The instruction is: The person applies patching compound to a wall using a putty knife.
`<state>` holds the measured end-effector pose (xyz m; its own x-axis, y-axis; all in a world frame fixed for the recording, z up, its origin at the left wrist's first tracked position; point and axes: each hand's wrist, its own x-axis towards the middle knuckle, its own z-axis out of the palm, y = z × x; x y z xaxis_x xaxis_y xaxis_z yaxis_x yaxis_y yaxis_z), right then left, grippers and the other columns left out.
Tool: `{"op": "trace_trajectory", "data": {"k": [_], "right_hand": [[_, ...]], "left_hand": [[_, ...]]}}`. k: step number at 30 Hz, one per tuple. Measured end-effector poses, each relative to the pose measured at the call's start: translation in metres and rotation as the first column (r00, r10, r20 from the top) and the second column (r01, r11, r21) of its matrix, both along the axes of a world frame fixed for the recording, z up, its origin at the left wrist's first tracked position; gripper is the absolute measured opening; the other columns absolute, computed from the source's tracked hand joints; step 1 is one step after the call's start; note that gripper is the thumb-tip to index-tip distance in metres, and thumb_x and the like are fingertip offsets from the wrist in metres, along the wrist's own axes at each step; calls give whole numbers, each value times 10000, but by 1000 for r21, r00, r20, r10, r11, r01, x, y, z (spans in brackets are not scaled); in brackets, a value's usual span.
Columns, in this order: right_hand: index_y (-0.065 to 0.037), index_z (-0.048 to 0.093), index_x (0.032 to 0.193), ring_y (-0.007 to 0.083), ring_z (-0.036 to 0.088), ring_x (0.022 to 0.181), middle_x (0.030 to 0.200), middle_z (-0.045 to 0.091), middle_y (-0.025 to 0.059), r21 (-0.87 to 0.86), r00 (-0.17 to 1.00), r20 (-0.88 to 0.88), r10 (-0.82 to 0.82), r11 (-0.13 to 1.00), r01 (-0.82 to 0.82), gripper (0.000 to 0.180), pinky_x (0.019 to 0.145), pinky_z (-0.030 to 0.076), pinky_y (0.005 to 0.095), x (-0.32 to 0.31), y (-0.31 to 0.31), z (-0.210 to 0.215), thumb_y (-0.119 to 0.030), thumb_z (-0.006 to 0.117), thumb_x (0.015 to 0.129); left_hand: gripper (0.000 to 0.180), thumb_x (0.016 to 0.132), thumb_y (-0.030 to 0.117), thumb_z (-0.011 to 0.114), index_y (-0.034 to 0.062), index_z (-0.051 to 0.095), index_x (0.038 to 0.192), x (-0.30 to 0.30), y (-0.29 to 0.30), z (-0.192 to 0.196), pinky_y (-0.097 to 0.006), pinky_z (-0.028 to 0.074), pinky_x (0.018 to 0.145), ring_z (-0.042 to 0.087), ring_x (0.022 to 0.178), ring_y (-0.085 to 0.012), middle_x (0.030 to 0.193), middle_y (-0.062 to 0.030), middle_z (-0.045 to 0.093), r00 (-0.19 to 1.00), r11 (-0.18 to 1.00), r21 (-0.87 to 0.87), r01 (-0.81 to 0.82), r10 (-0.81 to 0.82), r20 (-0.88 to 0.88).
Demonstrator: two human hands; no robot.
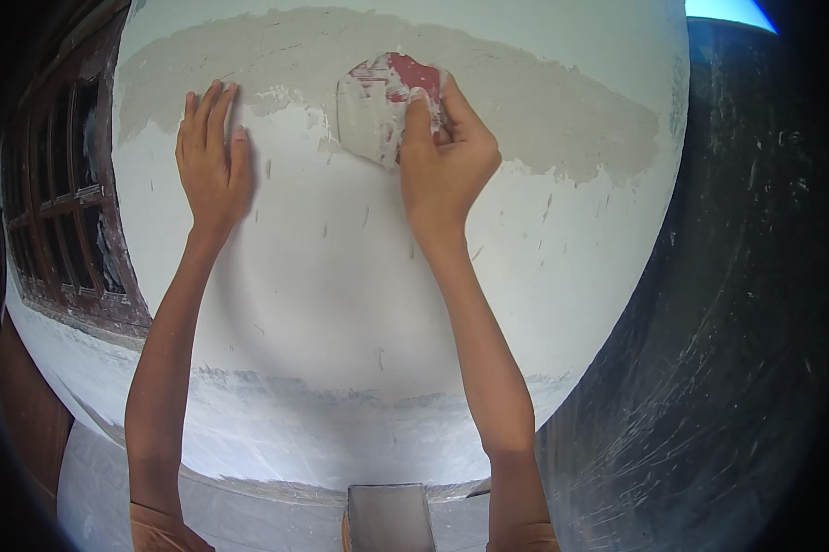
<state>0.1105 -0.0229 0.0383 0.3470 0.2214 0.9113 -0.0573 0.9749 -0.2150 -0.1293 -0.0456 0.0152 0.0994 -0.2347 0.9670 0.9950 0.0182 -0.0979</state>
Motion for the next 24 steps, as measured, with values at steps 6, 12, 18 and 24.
{"op": "trace_trajectory", "data": {"k": [6, 12, 18, 24], "right_hand": [[77, 601, 1250, 58, 507, 593, 898, 724, 102, -69, 972, -109, -209, 977, 202, 384, 547, 438, 219, 31, 12, 4, -77, 631, 899], [82, 601, 1249, 52, 504, 599, 909, 720, 94, -31, 999, -24, -36, 999, 35, 389, 561, 438, 213, 0, -9, 6, -75, 628, 894], [75, 620, 1226, 54, 539, 645, 892, 724, 99, -133, 971, -56, -233, 966, 224, 365, 601, 462, 220, 24, 8, 9, -90, 621, 900], [100, 579, 1265, 107, 629, 760, 973, 713, 128, 2, 988, -147, 45, 999, -45, 398, 701, 521, 237, 36, 16, 6, -92, 624, 919]], "left_hand": [[483, 930, 221, 461, 149, 496, 1406, 1, 0, -1, -510, 201, 1166, 288, 1442, -321, 1483, -80, 446, 1000, 1000, -14, -7, 7, 12], [480, 924, 215, 467, 141, 502, 1397, -2, -4, 0, -513, 206, 1162, 294, 1438, -326, 1477, -85, 451, 1000, 1000, -7, 1, -1, -2], [477, 922, 208, 468, 141, 507, 1393, 1, -1, -2, -512, 203, 1163, 295, 1438, -325, 1470, -83, 457, 1000, 1000, -23, 11, -11, 4], [487, 932, 206, 449, 151, 478, 1415, 2, -2, -1, -508, 191, 1166, 272, 1448, -312, 1482, -73, 439, 1000, 998, -53, 15, -16, -7]]}}
